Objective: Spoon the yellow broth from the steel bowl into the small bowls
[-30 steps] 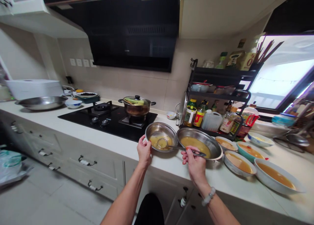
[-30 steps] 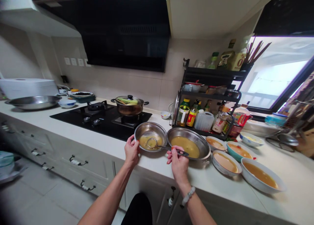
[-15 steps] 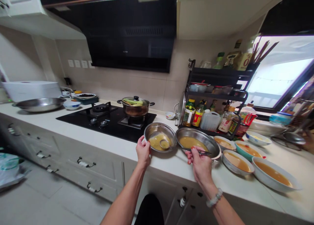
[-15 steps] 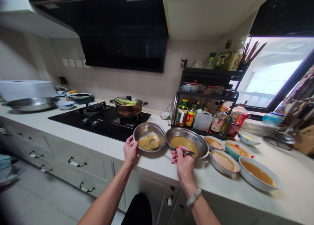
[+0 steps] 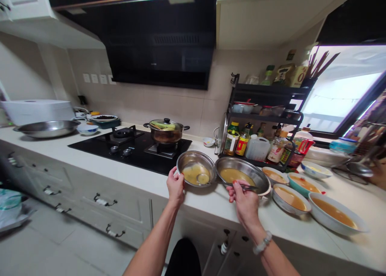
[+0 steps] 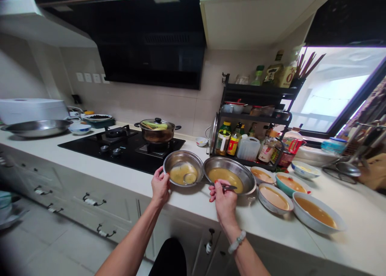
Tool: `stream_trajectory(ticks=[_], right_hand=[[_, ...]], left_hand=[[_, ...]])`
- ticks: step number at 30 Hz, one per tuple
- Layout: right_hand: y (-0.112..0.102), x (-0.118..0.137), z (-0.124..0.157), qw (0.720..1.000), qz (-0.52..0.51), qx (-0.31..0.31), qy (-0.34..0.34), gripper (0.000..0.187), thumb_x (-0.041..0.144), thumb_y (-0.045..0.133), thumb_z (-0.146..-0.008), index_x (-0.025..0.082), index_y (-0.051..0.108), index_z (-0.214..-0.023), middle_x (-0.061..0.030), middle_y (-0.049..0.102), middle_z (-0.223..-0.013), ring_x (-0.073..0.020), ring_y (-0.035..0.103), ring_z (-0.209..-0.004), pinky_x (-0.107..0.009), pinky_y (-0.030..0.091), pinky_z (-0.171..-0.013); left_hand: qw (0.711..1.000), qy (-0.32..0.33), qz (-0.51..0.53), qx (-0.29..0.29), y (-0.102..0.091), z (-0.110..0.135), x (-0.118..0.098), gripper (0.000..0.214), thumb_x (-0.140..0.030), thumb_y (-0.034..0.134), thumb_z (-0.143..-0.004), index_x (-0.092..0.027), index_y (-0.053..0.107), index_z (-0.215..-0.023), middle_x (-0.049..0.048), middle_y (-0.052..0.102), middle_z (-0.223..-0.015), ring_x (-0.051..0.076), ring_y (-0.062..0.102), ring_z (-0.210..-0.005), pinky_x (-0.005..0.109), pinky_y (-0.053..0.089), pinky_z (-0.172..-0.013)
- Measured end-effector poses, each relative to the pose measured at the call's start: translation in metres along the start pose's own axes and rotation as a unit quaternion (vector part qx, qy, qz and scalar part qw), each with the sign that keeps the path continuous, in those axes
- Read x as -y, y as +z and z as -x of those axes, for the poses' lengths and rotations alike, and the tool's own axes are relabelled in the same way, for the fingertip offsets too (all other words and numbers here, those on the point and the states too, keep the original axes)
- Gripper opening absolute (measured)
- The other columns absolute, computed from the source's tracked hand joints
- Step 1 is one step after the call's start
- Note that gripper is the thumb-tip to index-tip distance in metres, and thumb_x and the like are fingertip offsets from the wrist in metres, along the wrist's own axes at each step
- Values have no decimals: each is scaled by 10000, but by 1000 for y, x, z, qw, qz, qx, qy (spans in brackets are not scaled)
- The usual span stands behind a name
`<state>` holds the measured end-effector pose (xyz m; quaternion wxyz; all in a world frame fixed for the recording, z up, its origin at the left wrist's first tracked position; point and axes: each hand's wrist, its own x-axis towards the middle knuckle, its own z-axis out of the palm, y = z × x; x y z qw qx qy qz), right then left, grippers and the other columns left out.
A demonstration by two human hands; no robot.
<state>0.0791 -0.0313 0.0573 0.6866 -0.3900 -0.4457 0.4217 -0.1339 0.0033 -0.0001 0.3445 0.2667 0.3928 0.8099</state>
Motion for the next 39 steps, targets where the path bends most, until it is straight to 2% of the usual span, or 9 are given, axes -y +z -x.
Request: stream_trajectory(ticks=[4,9,20,25,30,34,37,39], right_hand=[[3,-3,-2,998,-49,-23,38,464,493,805,-573,163,556,-785,-19,636,-536,-112,530,-422,-183,407,-330],[3,-2,-3,996,-67,-26,52,465,478,820,-552,160,555,-766,-14,636,-533,-103,531,-430,-168,395,-338],[-1,7,-3,998,-55,-27,19,472,466,813,-571,158,560,-824,-12,637,-548,-113,531,-423,-187,407,-335],[-5,17,-7,997,-51,-49,-2,462,456,808,-579,163,556,-833,4,622,-547,-115,540,-426,-185,403,-335],[-17,30,-16,996,-42,-66,-41,442,442,800,-599,163,553,-837,-10,636,-576,-122,554,-441,-191,408,-344],[-35,32,-28,992,-16,-93,-81,436,465,788,-615,165,556,-832,-9,626,-573,-128,545,-430,-212,414,-343],[-51,29,-34,987,42,-106,-113,435,503,753,-658,162,568,-856,-5,613,-579,-130,543,-429,-222,421,-351],[-61,26,-35,980,106,-93,-143,428,533,705,-706,163,574,-875,-7,609,-587,-132,547,-430,-238,446,-371]], left_hand=[[1000,-2,-2,2,0,-1,1,506,-278,685,-656,-160,516,-1118,-92,549,-551,38,381,-338,148,270,-349],[1000,-6,4,-3,0,0,0,511,-259,686,-648,-152,513,-1118,-97,538,-540,39,384,-343,145,276,-352],[1000,-4,0,-1,1,0,-1,499,-258,676,-653,-155,515,-1114,-101,528,-534,38,364,-335,146,265,-339],[1000,2,-10,-2,-1,-1,1,514,-280,685,-652,-153,525,-1123,-100,526,-534,40,376,-341,149,274,-351],[1000,-2,-4,-2,-1,-2,2,551,-295,700,-639,-153,521,-1140,-83,559,-575,39,397,-353,151,289,-361],[1000,-2,-7,-2,0,0,0,549,-298,696,-638,-148,523,-1137,-91,543,-548,38,381,-343,148,274,-351],[1000,-2,-5,-3,1,0,-2,525,-289,690,-642,-149,520,-1118,-98,530,-533,35,361,-336,145,262,-342],[1000,-3,-3,-4,2,0,-3,514,-281,691,-643,-153,515,-1108,-101,526,-529,35,351,-334,144,257,-335]])
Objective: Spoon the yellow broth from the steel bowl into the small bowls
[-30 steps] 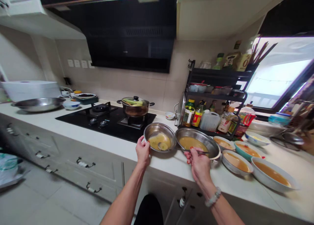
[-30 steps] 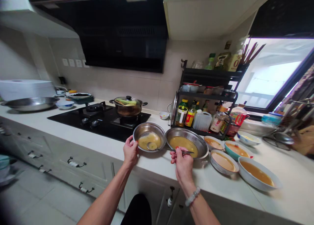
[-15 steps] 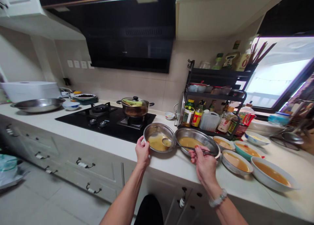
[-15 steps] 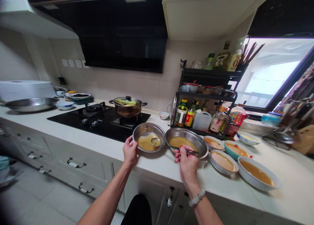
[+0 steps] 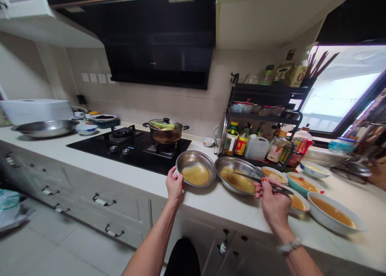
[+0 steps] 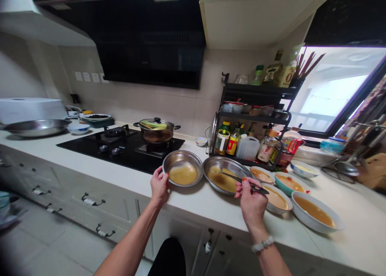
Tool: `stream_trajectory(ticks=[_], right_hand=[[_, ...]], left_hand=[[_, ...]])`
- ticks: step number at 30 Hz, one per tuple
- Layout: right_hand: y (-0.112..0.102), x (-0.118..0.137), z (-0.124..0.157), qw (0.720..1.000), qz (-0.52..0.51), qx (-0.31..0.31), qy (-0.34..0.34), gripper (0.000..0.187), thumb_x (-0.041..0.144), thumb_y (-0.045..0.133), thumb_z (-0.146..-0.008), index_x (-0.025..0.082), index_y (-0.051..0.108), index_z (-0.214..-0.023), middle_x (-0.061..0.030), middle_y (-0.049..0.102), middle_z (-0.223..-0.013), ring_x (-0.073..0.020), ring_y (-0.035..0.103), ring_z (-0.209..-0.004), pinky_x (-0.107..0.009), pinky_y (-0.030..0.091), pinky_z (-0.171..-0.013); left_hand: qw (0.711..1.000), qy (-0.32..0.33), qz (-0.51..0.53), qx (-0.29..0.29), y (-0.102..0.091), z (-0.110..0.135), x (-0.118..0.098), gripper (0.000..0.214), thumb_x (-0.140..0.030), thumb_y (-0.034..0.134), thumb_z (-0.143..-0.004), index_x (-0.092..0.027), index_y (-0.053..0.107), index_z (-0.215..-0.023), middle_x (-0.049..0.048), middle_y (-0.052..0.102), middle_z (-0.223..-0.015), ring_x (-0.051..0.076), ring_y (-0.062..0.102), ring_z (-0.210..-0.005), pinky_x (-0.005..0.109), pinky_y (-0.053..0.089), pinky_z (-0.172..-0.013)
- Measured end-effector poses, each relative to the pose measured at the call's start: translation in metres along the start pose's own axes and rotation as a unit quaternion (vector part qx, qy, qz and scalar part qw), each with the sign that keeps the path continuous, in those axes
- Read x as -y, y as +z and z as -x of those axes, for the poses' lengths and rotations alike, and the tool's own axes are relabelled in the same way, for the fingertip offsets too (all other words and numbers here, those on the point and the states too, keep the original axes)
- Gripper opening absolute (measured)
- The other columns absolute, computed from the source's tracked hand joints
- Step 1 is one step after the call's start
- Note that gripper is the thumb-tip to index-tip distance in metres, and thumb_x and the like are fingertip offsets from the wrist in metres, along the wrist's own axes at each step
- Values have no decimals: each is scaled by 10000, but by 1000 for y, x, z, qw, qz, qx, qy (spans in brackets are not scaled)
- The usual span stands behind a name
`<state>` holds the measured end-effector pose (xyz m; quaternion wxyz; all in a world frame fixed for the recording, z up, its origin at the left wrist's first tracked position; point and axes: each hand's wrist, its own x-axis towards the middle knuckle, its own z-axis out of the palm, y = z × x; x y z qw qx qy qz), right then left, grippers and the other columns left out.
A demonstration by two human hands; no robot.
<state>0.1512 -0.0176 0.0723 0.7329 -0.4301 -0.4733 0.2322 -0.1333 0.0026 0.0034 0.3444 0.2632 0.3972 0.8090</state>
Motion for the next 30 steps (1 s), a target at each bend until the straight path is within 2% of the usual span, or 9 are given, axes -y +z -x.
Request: stream_trajectory(ticks=[5,8,10,12,15,17,20,25,30], right_hand=[[-19,-8,8,976,137,78,-148,297,447,557,-859,167,611,-943,-23,619,-656,-127,558,-439,-257,491,-422],[-25,-10,12,941,181,124,-256,179,322,542,-878,192,638,-955,-31,630,-713,-127,577,-485,-265,515,-474],[-24,-9,15,929,184,134,-291,148,279,547,-873,204,646,-955,-35,634,-745,-130,583,-514,-270,523,-497],[-17,-4,19,941,158,120,-274,153,274,547,-878,207,644,-975,-37,637,-768,-128,582,-521,-273,528,-502],[1,6,28,977,71,85,-180,178,334,546,-889,204,628,-978,-25,639,-729,-120,567,-487,-264,519,-463],[15,12,37,988,15,96,-118,214,390,583,-862,202,624,-956,-20,641,-711,-121,568,-488,-259,511,-445],[34,12,49,988,-20,141,-64,271,443,628,-816,196,648,-925,-18,639,-702,-114,555,-480,-245,492,-417],[55,-9,62,977,3,210,-32,266,442,617,-812,201,671,-911,-2,627,-672,-104,551,-470,-236,496,-429],[69,-19,70,976,-26,211,34,340,501,599,-810,175,617,-901,18,604,-588,-97,529,-408,-215,468,-381]], left_hand=[[1000,-2,-4,0,0,0,-1,508,-280,692,-649,-158,510,-1107,-108,509,-515,38,357,-336,141,263,-333],[1000,4,-4,2,-1,0,0,501,-283,687,-650,-155,513,-1103,-113,494,-507,37,355,-335,141,264,-335],[1000,7,-3,2,-1,0,0,505,-283,687,-647,-153,513,-1103,-116,484,-502,37,352,-336,142,267,-338],[1000,7,-3,2,-2,0,1,507,-283,686,-646,-152,515,-1105,-119,479,-497,37,351,-337,143,269,-342],[1000,6,-4,3,-1,0,0,501,-286,684,-647,-156,521,-1102,-120,478,-496,36,355,-339,142,267,-348],[1000,6,-6,3,-1,0,-1,501,-291,688,-643,-159,525,-1097,-119,484,-499,37,361,-341,142,265,-350],[1000,0,-9,-2,-1,1,-1,514,-303,696,-633,-163,531,-1100,-115,492,-507,38,373,-343,142,268,-353],[1000,-1,-7,1,-1,1,0,511,-285,680,-647,-161,521,-1117,-109,503,-520,34,370,-332,143,271,-352],[1000,-2,-2,3,-1,1,0,516,-262,667,-653,-150,511,-1132,-106,512,-516,39,374,-335,143,271,-347]])
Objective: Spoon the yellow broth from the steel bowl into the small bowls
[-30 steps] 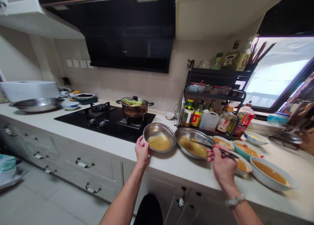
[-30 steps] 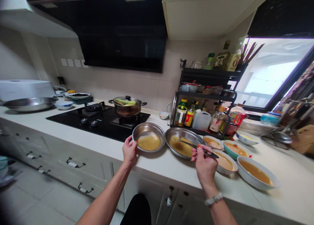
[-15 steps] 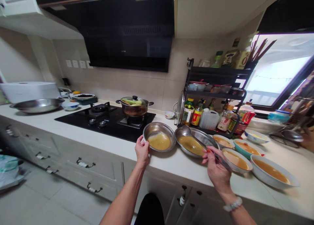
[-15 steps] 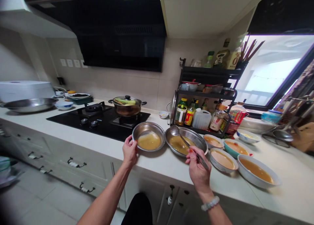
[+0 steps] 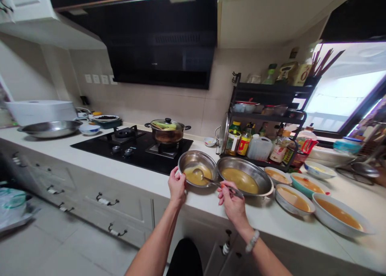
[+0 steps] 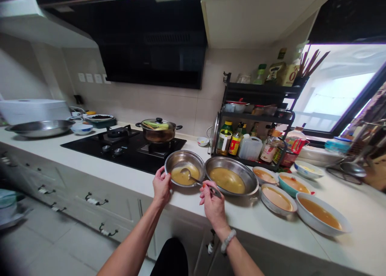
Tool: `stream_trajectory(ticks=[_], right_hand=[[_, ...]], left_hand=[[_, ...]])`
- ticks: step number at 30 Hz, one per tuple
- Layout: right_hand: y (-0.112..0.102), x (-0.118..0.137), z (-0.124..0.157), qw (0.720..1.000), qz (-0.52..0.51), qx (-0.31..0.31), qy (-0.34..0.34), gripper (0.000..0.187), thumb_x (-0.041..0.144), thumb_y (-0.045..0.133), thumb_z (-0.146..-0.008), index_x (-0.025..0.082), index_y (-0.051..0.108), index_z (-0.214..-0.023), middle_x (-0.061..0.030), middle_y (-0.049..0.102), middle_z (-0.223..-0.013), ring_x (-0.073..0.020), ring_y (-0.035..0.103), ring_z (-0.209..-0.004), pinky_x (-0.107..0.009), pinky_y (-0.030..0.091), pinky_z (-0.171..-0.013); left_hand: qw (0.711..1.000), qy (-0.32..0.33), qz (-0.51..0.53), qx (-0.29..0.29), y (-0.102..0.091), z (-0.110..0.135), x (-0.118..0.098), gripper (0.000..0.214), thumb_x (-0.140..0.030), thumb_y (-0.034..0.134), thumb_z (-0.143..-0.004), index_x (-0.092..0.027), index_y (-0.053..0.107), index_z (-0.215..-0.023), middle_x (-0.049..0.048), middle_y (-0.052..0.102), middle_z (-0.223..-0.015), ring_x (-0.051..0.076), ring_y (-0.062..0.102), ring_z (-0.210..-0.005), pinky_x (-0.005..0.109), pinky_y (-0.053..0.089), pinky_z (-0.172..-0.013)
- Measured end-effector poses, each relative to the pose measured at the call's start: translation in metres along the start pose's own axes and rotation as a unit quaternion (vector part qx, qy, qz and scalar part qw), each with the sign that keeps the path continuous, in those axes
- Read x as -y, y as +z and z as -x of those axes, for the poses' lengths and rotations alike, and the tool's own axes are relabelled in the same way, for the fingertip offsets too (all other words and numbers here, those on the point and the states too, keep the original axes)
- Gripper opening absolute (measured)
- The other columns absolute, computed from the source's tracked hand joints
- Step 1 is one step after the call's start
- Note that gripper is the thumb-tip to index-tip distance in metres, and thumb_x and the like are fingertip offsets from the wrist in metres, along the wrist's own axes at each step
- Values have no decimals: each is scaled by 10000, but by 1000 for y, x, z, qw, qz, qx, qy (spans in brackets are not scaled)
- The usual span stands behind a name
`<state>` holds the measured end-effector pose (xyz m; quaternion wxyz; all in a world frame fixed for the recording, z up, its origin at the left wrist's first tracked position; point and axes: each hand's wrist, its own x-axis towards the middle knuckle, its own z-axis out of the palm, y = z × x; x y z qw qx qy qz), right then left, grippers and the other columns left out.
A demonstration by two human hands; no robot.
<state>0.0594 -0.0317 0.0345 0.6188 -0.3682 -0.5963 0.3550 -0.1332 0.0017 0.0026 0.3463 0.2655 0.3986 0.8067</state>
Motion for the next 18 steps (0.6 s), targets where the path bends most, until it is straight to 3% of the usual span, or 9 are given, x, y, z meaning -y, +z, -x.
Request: stream_trajectory(ticks=[7,18], right_hand=[[3,10,-9,989,-97,-79,78,438,524,718,-692,152,564,-864,-17,647,-586,-114,548,-419,-207,448,-351],[-9,20,-14,982,-132,-114,72,426,486,759,-663,168,553,-857,-10,642,-582,-123,553,-440,-208,432,-350]], left_hand=[[1000,2,-2,1,0,0,0,499,-255,666,-654,-153,512,-1117,-105,512,-511,41,371,-337,144,277,-349],[1000,-4,-2,-7,-1,-1,3,562,-303,704,-621,-171,528,-1137,-101,530,-546,34,379,-344,146,284,-362]])
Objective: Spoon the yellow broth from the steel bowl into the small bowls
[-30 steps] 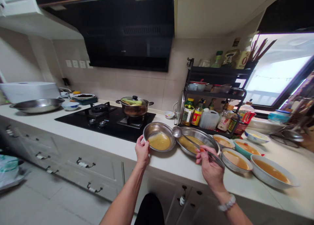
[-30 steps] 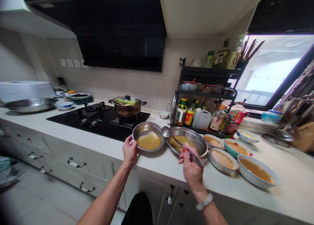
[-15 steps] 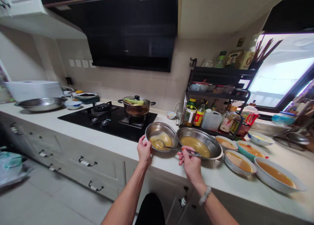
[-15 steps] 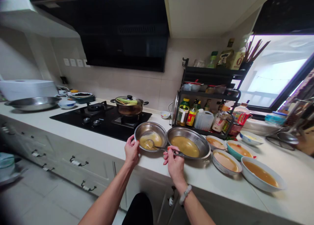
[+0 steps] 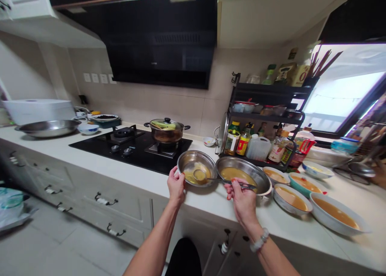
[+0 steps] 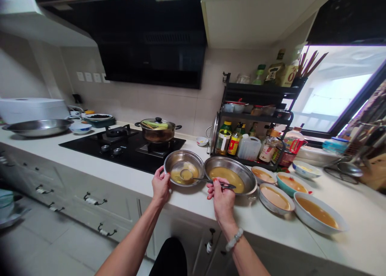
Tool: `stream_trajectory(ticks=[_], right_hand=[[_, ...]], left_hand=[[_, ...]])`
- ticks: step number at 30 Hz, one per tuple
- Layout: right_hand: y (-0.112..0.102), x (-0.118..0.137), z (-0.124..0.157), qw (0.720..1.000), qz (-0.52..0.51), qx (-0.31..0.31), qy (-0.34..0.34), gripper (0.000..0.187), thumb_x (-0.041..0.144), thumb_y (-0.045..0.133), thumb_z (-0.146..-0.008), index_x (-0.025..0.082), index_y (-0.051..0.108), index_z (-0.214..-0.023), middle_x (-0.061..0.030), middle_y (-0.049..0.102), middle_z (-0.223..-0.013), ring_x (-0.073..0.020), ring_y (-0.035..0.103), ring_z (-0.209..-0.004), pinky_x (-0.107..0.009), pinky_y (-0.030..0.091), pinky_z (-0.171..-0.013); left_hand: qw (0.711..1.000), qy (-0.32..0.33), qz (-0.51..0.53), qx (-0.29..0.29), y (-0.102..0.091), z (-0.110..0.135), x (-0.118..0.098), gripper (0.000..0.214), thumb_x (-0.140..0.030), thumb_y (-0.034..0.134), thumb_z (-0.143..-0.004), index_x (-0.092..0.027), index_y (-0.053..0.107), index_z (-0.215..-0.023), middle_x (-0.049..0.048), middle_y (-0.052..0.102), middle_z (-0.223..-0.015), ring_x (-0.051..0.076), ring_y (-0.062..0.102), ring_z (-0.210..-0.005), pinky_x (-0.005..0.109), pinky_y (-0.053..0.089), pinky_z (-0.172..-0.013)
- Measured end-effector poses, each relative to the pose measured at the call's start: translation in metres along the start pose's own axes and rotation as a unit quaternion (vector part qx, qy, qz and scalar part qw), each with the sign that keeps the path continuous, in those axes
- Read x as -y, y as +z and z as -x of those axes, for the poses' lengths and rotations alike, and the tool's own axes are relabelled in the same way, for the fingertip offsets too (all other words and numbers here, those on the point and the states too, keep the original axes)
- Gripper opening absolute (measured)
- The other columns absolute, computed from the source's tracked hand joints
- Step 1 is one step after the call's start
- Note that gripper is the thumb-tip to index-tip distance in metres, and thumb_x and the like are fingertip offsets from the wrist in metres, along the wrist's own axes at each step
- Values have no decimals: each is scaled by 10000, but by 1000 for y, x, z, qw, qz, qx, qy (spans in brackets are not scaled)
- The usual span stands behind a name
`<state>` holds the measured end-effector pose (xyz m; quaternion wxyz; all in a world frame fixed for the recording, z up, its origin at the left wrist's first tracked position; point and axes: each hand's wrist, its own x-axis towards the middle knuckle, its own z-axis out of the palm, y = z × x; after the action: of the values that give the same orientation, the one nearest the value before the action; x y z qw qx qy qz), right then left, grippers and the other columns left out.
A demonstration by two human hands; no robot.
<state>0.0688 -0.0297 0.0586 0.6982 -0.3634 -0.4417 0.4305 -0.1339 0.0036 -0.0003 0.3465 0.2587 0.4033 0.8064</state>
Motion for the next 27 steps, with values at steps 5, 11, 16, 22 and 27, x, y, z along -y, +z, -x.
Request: stream_trajectory(ticks=[5,11,16,22,27], right_hand=[[-3,13,-3,1000,-18,-19,7,460,478,791,-607,160,559,-845,-14,640,-571,-125,543,-431,-210,426,-339],[-20,32,-13,998,-22,-56,-2,467,428,812,-581,164,547,-860,1,632,-576,-118,551,-442,-187,407,-345],[-44,41,-27,995,3,-93,-48,425,434,792,-602,175,546,-832,5,616,-564,-128,543,-435,-203,398,-339],[-75,37,-34,977,136,-109,-122,431,529,712,-684,162,580,-866,-11,612,-577,-128,525,-418,-234,424,-364],[-91,29,-21,914,316,-31,-252,286,444,570,-830,187,637,-935,-35,633,-674,-152,565,-482,-299,493,-472]], left_hand=[[1000,-2,2,2,1,0,-1,564,-303,698,-622,-165,524,-1140,-102,528,-539,34,376,-338,146,277,-360],[1000,8,2,11,0,0,0,521,-282,681,-646,-164,521,-1127,-107,511,-523,37,373,-339,145,275,-355],[1000,10,-10,8,-1,-1,1,526,-302,686,-644,-167,524,-1126,-104,525,-536,35,373,-335,145,275,-353],[1000,7,-4,7,0,1,-1,552,-303,698,-633,-157,524,-1136,-99,532,-528,40,381,-338,147,276,-352],[1000,7,0,7,1,2,-4,558,-304,700,-629,-146,523,-1135,-105,514,-508,38,373,-335,145,266,-353]])
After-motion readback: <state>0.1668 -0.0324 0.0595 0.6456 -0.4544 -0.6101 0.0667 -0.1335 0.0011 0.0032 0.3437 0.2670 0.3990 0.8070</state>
